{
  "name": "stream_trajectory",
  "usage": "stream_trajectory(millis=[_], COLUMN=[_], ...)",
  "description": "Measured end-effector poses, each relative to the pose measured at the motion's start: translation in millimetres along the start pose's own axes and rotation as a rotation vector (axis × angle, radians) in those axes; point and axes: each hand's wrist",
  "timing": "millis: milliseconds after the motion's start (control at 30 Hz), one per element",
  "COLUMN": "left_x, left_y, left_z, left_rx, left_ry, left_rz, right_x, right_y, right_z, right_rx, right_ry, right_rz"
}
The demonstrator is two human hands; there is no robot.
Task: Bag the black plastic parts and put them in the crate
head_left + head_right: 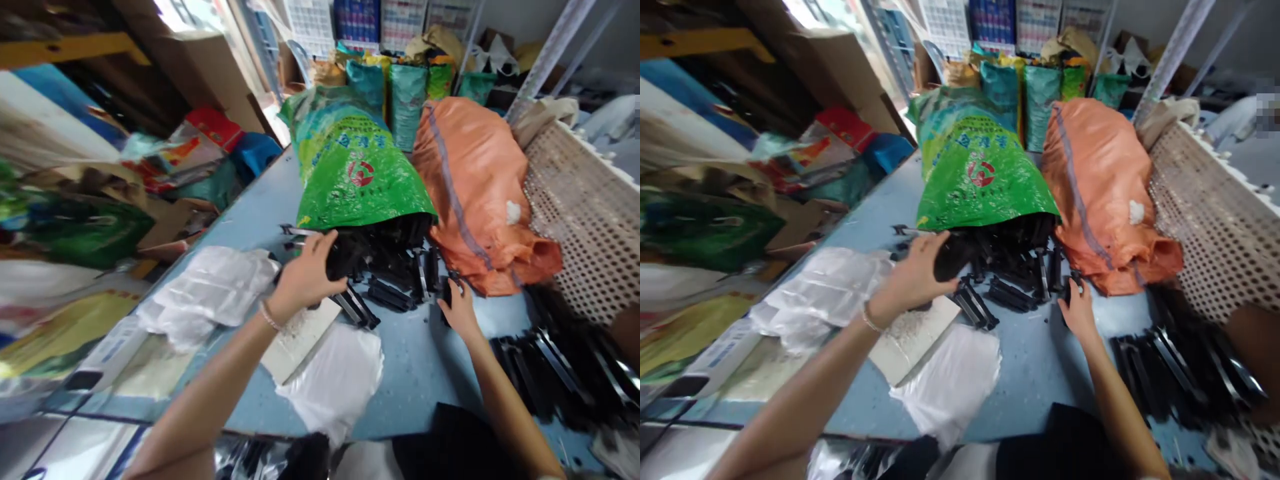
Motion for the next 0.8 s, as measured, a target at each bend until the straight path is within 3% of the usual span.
stream_trajectory(millis=[100,167,300,367,433,500,567,633,700,800], left_x=[47.7,66.4,70.8,71.7,80.9,97.9,116.3,127.9,128.8,116.7], left_y=[24.2,21.2,30.2,60.7,107.4,159.3,203.0,230.1,241.9,248.1], left_z=[-31.7,-37.7,-46.1,-61.8,-85.1,-110.1,-129.1,-136.4,-131.1,-111.5], left_rx=[-0.016,-0.03,-0.069,-0.063,0.013,0.11,0.115,-0.035,-0.232,-0.361], left_ry=[-0.136,-0.196,-0.203,-0.059,0.233,0.61,0.935,1.137,1.225,1.256], left_rz=[0.197,0.211,0.039,-0.045,0.036,0.287,0.496,0.509,0.459,0.536], right_x=[-12.6,-29.8,-66.7,-76.4,-77.1,-71.7,-65.9,-65.1,-71.0,-85.0], right_y=[6.7,17.9,59.6,83.0,103.2,119.9,134.0,145.5,151.9,147.5], right_z=[-0.8,-1.5,15.8,37.6,66.2,97.5,126.3,147.0,157.0,157.2], right_rx=[0.187,0.305,0.382,0.412,0.421,0.333,0.139,-0.104,-0.308,-0.344], right_ry=[-0.153,-0.336,-0.853,-1.03,-1.076,-0.947,-0.695,-0.515,-0.506,-0.525], right_rz=[-0.004,0.002,-0.087,-0.102,-0.094,-0.106,-0.123,-0.05,0.104,0.18])
Point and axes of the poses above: each hand's wrist, its own y-axis away from the middle knuckle, its own x-axis out of the palm, z = x × y, and after that the axes turned 14 degrees about -x, right-handed
